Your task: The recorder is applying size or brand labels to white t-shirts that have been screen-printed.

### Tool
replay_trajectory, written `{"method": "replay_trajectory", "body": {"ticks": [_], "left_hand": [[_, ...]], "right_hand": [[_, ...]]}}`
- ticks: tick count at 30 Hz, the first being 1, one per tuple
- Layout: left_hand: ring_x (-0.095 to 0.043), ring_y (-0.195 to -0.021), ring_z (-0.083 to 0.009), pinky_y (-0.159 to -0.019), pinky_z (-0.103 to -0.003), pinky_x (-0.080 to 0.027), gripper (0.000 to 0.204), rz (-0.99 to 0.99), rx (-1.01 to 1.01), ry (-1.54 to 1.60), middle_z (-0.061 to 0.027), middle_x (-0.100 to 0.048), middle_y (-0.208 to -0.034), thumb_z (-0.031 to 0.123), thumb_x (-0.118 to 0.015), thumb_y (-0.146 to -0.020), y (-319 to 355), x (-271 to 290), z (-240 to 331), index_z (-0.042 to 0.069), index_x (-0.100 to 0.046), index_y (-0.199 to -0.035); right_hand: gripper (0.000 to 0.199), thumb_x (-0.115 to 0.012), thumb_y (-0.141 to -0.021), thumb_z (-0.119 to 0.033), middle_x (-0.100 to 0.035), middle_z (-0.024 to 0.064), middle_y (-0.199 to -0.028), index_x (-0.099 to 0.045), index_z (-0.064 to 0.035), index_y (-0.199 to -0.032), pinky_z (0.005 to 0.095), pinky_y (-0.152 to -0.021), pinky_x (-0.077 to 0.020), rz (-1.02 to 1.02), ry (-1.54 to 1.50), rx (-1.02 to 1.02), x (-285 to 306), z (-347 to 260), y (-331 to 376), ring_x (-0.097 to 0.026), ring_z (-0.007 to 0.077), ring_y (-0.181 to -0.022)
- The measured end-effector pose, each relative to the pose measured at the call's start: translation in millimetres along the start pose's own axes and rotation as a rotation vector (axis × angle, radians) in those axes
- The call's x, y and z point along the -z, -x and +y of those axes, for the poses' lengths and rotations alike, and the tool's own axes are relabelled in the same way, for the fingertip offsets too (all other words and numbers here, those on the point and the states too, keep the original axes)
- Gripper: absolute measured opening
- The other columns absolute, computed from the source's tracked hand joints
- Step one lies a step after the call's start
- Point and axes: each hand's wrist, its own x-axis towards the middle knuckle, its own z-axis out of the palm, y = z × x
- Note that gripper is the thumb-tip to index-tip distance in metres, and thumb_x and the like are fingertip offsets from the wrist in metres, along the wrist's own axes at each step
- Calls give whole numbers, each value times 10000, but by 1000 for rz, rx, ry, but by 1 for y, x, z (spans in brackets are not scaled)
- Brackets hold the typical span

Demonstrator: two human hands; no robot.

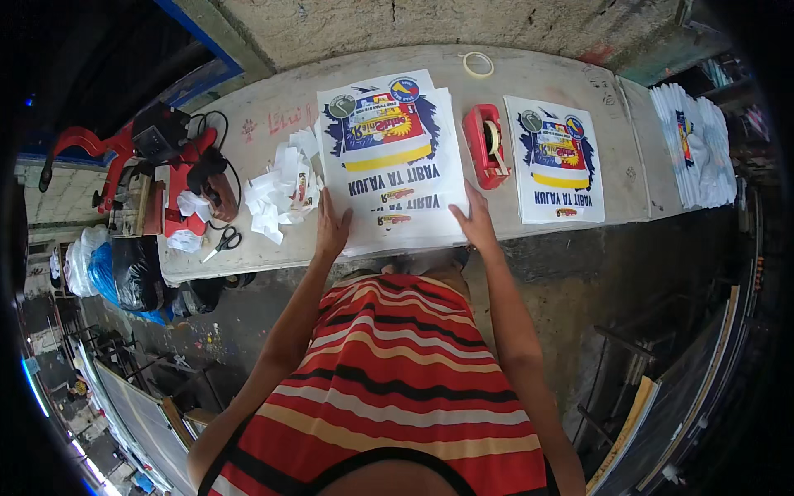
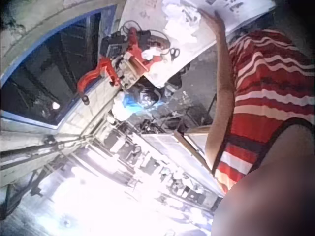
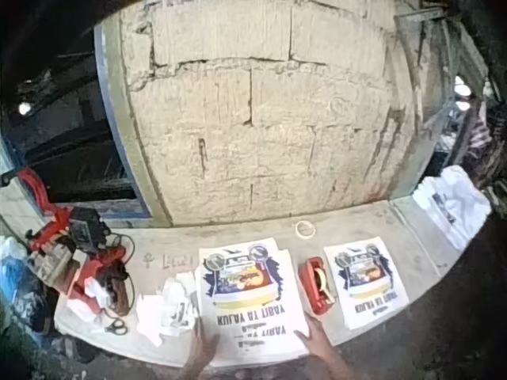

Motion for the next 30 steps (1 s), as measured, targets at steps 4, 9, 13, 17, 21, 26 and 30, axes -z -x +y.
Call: {"method": "replay_trajectory", "body": {"ticks": [4, 9, 13, 17, 21, 26, 30], "left_hand": [[-388, -1371, -483, -1112, -521, -369, 793, -82, 105, -28, -300, -307, -1546, 195, -658, -950, 5, 8, -6, 51, -205, -1584], [-391, -1380, -466, -1089, -562, -381, 705, -168, 29, -209, -262, -234, -1599, 211, -654, -948, -1, 23, -8, 212, -326, -1572], [-362, -1397, -472, -1079, -599, -376, 640, -214, -21, -274, -258, -203, -1617, 233, -645, -952, -9, 20, -14, 267, -402, -1543], [-369, -1385, -473, -1091, -598, -364, 636, -164, -65, -193, -266, -224, -1609, 243, -637, -955, -5, 13, -13, 262, -399, -1545], [-383, -1371, -471, -1102, -567, -370, 637, -113, -40, -158, -262, -279, -1577, 234, -671, -935, -2, 26, -5, 184, -423, -1520], [-576, -1107, -387, -922, -522, -466, 333, 154, 52, -142, -148, -605, -1233, 247, -683, -934, -26, 63, -47, 104, -606, -1224], [-612, -1012, -353, -840, -522, -477, 254, 124, 296, -321, -80, -668, -1050, 335, -683, -929, -51, 73, -72, 121, -669, -1064]], "right_hand": [[701, -710, -929, -229, -487, 213, -1473, -385, -52, -1525, 434, -1130, -356, 25, -71, -42, 4, -5, -4, -474, 381, -1328], [604, -688, -949, -210, -502, 228, -1445, -458, -90, -1495, 427, -1117, -376, -18, -24, 93, 6, -6, -8, -490, 379, -1312], [485, -678, -959, -194, -534, 246, -1386, -563, -154, -1428, 422, -1089, -409, -51, 4, 63, 3, -2, -7, -502, 384, -1295], [445, -679, -959, -192, -542, 258, -1372, -596, -156, -1396, 417, -1056, -442, 11, 49, 46, 5, 0, -5, -538, 398, -1258], [475, -679, -955, -187, -523, 254, -1410, -569, -131, -1414, 419, -1090, -413, -28, 24, 19, 10, -9, -4, -511, 394, -1303], [509, -659, -948, -119, -489, 210, -1457, -511, -49, -1430, 418, -1130, -374, 147, 101, 61, 24, -43, 11, -470, 374, -1350], [484, -644, -928, -53, -505, 196, -1427, -536, -51, -1400, 412, -1108, -390, 115, -16, 4, 26, -66, 30, -486, 362, -1334]]}}
